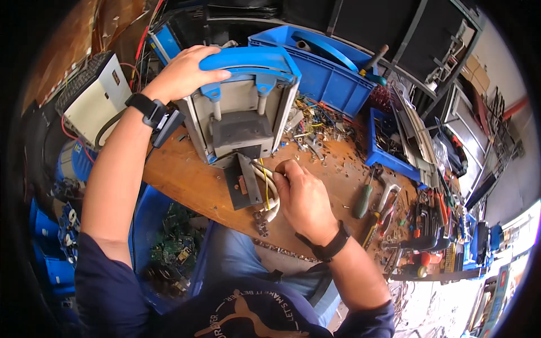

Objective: The person uses a small metal tool to scrape and clean the interior of a blue and grey plastic housing unit. They repeatedly insert the tool into a slot and scrape along the edges, occasionally adjusting the angle of the housing to access different areas.

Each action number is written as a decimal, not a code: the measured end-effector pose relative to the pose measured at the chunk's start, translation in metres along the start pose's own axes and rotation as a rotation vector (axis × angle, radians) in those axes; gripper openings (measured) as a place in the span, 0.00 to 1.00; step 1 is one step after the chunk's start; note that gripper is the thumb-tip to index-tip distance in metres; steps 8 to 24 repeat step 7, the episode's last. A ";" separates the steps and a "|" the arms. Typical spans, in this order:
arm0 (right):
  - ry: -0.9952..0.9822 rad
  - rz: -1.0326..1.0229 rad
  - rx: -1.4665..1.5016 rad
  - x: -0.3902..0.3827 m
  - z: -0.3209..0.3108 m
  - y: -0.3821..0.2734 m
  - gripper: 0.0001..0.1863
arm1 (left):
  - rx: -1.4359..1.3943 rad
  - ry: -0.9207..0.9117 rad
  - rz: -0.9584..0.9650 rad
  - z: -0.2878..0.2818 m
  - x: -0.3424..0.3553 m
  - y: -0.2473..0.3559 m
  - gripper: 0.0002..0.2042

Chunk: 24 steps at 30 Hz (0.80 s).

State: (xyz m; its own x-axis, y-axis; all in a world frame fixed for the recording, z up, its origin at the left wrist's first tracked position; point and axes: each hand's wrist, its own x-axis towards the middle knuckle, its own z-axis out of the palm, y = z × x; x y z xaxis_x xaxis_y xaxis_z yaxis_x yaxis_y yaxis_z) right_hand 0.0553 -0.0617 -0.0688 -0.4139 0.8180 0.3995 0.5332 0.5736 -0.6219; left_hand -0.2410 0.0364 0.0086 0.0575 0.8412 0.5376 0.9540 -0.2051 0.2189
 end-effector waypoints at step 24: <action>-0.195 0.050 -0.209 0.006 0.019 -0.010 0.24 | 0.004 -0.024 -0.024 -0.001 0.001 0.000 0.37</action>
